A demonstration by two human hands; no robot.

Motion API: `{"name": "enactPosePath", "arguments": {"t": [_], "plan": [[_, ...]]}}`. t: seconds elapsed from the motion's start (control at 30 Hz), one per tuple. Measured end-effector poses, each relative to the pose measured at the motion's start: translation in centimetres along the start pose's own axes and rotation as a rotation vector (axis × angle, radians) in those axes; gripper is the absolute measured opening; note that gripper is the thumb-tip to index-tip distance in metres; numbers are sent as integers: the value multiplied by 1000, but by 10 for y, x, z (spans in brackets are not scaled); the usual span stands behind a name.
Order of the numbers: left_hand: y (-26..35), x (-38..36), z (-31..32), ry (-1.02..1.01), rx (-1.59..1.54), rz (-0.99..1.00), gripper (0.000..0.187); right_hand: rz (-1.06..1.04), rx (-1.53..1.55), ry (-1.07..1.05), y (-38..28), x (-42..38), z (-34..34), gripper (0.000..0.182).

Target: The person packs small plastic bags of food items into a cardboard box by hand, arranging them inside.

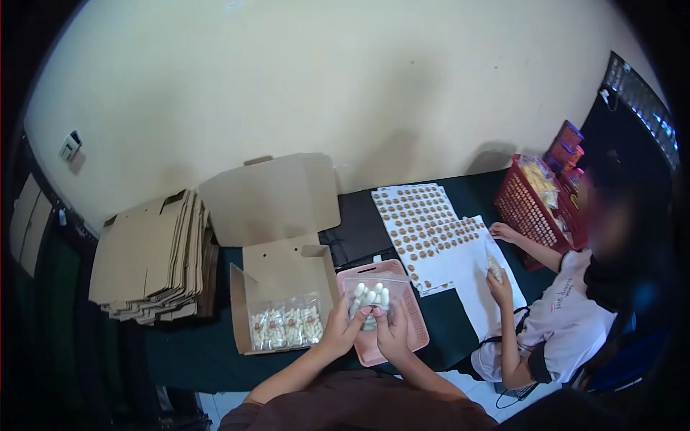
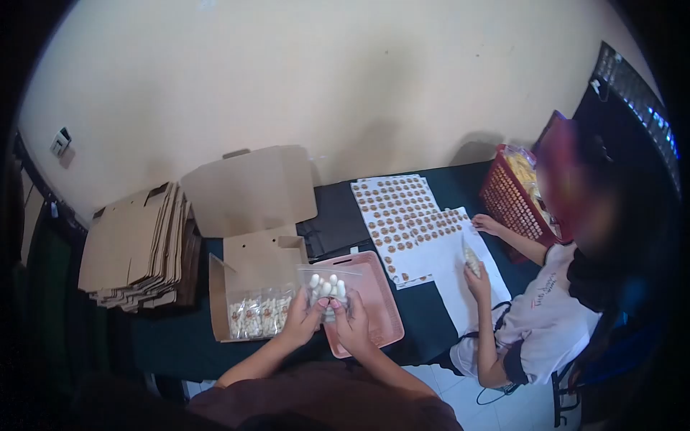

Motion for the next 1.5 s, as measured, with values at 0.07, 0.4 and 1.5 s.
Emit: {"name": "enactPosePath", "arguments": {"t": [0.07, 0.4, 1.5], "plan": [[52, -3, -16, 6, 42, 213, 33, -143, 124, -54, -35, -4, 18, 25], [192, -61, -71, -93, -53, 984, 40, -1095, 164, -353, -183, -51, 82, 33], [-4, -17, -238, 363, -415, -62, 40, 272, 81, -388, 7, -81, 223, 32]]}}
Point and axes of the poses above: each hand's wrist, its own x-axis towards the middle knuckle, its own z-axis out of the palm, y = z × x, the point moved 7 cm from there along x, towards the middle knuckle, and after that the axes turned 15 degrees about y, right-handed, at the moved point
